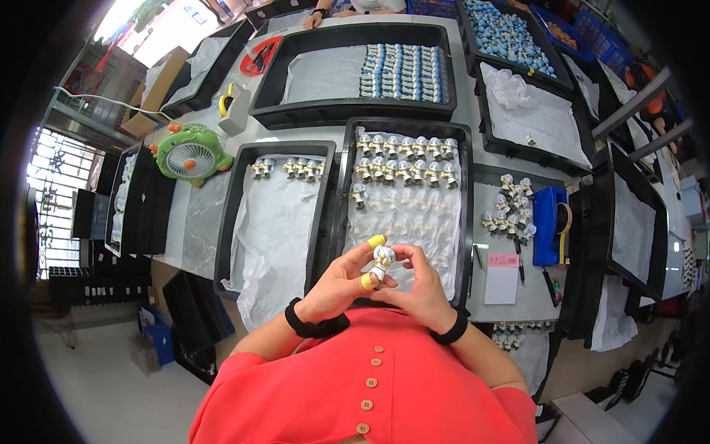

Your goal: The person assembles small cylindrical components by hand, picking them from trays and joining them together. They place the assembled units into a tray lined with white tissue paper. The person occasionally adjusts the tissue paper and handles the components one by one.

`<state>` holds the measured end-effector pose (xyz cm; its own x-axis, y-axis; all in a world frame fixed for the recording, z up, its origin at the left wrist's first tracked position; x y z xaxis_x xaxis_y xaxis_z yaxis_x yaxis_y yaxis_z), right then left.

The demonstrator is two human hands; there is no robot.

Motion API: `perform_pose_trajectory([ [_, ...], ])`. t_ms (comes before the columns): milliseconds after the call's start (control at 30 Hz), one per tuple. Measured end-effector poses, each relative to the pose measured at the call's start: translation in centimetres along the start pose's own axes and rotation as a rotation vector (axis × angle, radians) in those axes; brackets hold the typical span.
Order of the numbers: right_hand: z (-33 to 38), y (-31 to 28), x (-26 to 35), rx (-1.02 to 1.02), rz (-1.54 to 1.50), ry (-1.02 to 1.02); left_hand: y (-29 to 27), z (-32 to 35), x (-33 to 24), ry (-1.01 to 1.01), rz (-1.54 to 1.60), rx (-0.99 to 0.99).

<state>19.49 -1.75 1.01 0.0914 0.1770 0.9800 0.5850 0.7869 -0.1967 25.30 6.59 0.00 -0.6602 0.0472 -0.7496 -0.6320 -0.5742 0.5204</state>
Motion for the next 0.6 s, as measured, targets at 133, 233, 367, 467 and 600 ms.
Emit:
perform_pose_trajectory([
  [133,-0.2,-1.0,-1.3,-0.009,-0.263,0.128,-0.4,0.1,0.4,-0.081,0.033,-0.033],
  [233,-0.6,-2.2,-0.9,-0.067,-0.159,0.058,-0.3,0.3,1.1,-0.144,0.049,-0.035],
  [367,-0.9,-2.6,0.5,-0.091,-0.118,0.006,-0.3,0.3,1.9,-0.161,0.006,-0.049],
  [467,-0.7,-2.7,0.4,-0.098,-0.194,0.034,-0.1,0.4,1.9,-0.17,0.007,-0.047],
  [600,-0.4,-2.5,0.3,-0.111,-0.241,0.078,0.1,0.5,2.0,-0.148,-0.008,-0.042],
])
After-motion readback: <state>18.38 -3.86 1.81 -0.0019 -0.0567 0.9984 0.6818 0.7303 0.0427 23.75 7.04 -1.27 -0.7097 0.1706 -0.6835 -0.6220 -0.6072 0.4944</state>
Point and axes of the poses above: each hand's wrist, its own z-axis away from the middle knuckle, its own y-axis out of the palm, x = y × z, the point moved 10 cm from there along -z, towards the middle knuckle, and after that the axes turned 13 degrees about -x, right-handed, at the moved point
